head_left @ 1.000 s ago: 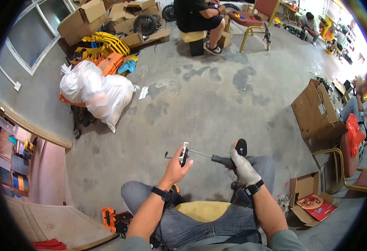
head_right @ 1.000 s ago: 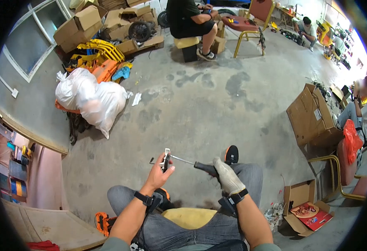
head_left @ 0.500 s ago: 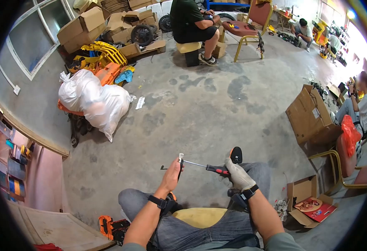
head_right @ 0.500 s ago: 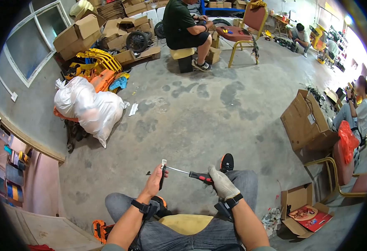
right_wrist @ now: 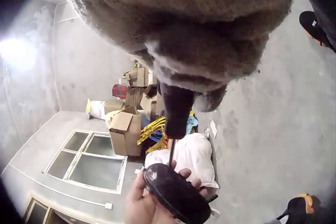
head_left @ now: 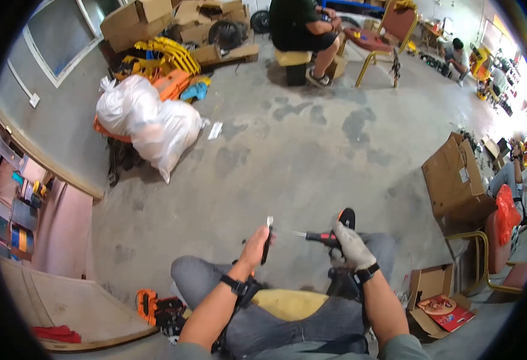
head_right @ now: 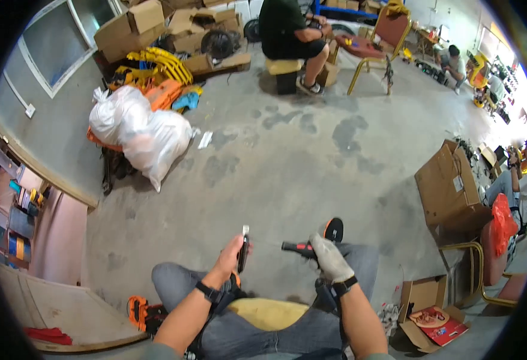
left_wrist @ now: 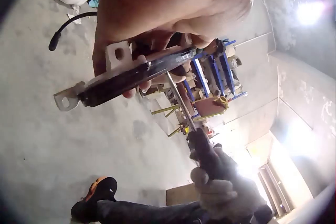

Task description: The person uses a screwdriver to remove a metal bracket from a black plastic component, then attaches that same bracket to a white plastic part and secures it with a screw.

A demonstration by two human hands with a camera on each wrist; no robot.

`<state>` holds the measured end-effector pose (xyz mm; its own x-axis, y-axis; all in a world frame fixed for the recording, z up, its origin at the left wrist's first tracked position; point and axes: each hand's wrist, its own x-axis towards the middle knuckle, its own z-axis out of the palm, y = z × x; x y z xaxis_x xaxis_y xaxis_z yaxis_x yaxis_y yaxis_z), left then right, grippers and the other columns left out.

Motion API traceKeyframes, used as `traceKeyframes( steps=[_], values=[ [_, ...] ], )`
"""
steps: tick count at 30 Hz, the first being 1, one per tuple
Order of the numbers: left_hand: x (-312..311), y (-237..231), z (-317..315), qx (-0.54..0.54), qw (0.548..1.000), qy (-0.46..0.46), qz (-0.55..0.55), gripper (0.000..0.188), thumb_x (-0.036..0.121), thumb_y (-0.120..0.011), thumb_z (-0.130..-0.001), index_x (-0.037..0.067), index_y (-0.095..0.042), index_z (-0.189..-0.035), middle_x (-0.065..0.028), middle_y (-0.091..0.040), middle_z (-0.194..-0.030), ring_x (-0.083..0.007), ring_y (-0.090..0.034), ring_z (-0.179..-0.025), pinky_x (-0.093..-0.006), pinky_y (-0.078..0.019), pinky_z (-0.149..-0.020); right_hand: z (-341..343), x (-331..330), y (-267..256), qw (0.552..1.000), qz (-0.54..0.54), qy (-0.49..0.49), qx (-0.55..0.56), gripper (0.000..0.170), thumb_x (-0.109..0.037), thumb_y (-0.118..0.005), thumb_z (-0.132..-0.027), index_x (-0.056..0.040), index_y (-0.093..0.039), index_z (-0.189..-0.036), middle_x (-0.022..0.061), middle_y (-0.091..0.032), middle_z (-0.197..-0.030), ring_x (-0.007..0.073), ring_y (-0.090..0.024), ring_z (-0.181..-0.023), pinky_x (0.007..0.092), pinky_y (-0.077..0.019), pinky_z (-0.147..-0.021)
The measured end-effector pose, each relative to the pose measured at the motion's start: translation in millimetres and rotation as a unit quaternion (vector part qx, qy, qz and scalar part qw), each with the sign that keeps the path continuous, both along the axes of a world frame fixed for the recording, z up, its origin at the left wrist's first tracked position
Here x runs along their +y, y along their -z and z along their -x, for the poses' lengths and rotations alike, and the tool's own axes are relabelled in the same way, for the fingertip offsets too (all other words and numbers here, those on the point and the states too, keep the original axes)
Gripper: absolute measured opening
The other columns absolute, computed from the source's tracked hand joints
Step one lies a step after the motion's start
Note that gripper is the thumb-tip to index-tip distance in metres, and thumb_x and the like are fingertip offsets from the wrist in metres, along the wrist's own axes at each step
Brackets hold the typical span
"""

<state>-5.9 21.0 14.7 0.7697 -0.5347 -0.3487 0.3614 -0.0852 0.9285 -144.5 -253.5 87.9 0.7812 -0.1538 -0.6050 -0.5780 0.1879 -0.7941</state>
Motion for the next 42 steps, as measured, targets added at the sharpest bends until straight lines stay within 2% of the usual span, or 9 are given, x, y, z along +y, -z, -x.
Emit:
traceKeyframes(
  steps=[3, 7, 10, 14, 19, 22, 26, 34, 42],
  values=[
    [-4, -12, -3, 0.015, 0.999, -0.010, 0.036, 0.046, 0.042, -0.042, -0.107, 0.005, -0.055, -0.130, -0.0062, -0.065, -0.107, -0.0159, -0.062, -0.098, -0.0310, -0.0482, -0.092, -3, 18, -22, 0.996, -0.022, 0.051, -0.076, 0.022, -0.021, -0.055, -0.098, -0.0022, -0.061, -0.108, 0.0031, -0.054, -0.082, 0.0085, -0.050, -0.061, 0.0245, -0.0404, -0.053],
    [-6, -17, -9, 0.040, 0.997, 0.006, 0.059, 0.047, 0.042, -0.045, -0.106, 0.005, -0.054, -0.134, -0.0063, -0.066, -0.106, -0.0170, -0.063, -0.100, -0.0324, -0.0488, -0.094, -2, 10, -1, 0.988, -0.034, 0.087, -0.122, 0.037, -0.013, -0.067, -0.088, -0.0011, -0.056, -0.121, 0.0029, -0.058, -0.088, 0.0080, -0.051, -0.067, 0.0229, -0.0397, -0.055],
    [-7, -19, -6, 0.055, 0.997, -0.006, 0.058, 0.046, 0.040, -0.045, -0.106, 0.005, -0.054, -0.134, -0.0066, -0.066, -0.104, -0.0169, -0.064, -0.098, -0.0333, -0.0501, -0.094, -8, 25, -18, 0.985, -0.048, 0.142, -0.086, 0.031, -0.022, -0.061, -0.093, -0.0017, -0.059, -0.116, 0.0026, -0.060, -0.085, 0.0074, -0.051, -0.065, 0.0231, -0.0410, -0.054],
    [-2, -14, -12, 0.076, 0.995, 0.019, 0.062, 0.045, 0.039, -0.045, -0.106, 0.005, -0.054, -0.135, -0.0072, -0.067, -0.103, -0.0170, -0.065, -0.096, -0.0337, -0.0513, -0.092, -6, 7, -21, 1.000, 0.007, -0.002, 0.027, 0.047, -0.044, -0.042, -0.100, -0.0032, -0.063, -0.105, 0.0021, -0.059, -0.077, 0.0065, -0.053, -0.065, 0.0233, -0.0428, -0.054],
    [-3, -17, -11, 0.078, 0.995, 0.014, 0.063, 0.044, 0.039, -0.045, -0.106, 0.006, -0.055, -0.133, -0.0084, -0.068, -0.106, -0.0184, -0.066, -0.098, -0.0334, -0.0510, -0.092, -2, 4, 4, 0.989, 0.028, 0.058, -0.134, 0.037, -0.022, -0.064, -0.093, 0.0009, -0.058, -0.122, 0.0057, -0.062, -0.095, 0.0077, -0.056, -0.071, 0.0235, -0.0450, -0.059],
    [-4, -24, -8, 0.089, 0.994, 0.013, 0.069, 0.044, 0.039, -0.044, -0.105, 0.007, -0.056, -0.133, -0.0089, -0.068, -0.108, -0.0196, -0.066, -0.100, -0.0339, -0.0499, -0.092, -10, 22, -4, 0.972, -0.015, 0.190, -0.140, 0.039, -0.025, -0.064, -0.095, 0.0034, -0.058, -0.121, 0.0059, -0.061, -0.095, 0.0082, -0.057, -0.070, 0.0231, -0.0435, -0.058],
    [-4, -26, -7, 0.099, 0.993, 0.006, 0.070, 0.045, 0.040, -0.044, -0.105, 0.007, -0.056, -0.133, -0.0095, -0.067, -0.110, -0.0205, -0.066, -0.101, -0.0344, -0.0491, -0.093, -2, -6, 8, 0.996, -0.080, 0.031, -0.035, 0.038, -0.026, -0.060, -0.097, 0.0058, -0.059, -0.118, 0.0079, -0.063, -0.097, 0.0108, -0.057, -0.068, 0.0238, -0.0452, -0.058],
    [-5, -23, -8, 0.089, 0.994, 0.018, 0.060, 0.044, 0.040, -0.043, -0.106, 0.007, -0.057, -0.133, -0.0090, -0.068, -0.110, -0.0195, -0.065, -0.101, -0.0342, -0.0491, -0.092, -5, 9, -5, 0.985, -0.016, 0.104, -0.134, 0.042, -0.019, -0.066, -0.093, 0.0031, -0.052, -0.126, 0.0051, -0.054, -0.096, 0.0100, -0.055, -0.074, 0.0235, -0.0468, -0.064],
    [-6, -24, -6, 0.068, 0.997, 0.011, 0.032, 0.043, 0.040, -0.044, -0.106, 0.008, -0.056, -0.133, -0.0070, -0.066, -0.116, -0.0186, -0.064, -0.103, -0.0326, -0.0484, -0.091, -6, 8, -10, 0.995, -0.018, 0.091, -0.037, 0.037, -0.035, -0.049, -0.102, -0.0016, -0.063, -0.110, 0.0034, -0.061, -0.084, 0.0081, -0.053, -0.061, 0.0250, -0.0417, -0.051]
  ],
)
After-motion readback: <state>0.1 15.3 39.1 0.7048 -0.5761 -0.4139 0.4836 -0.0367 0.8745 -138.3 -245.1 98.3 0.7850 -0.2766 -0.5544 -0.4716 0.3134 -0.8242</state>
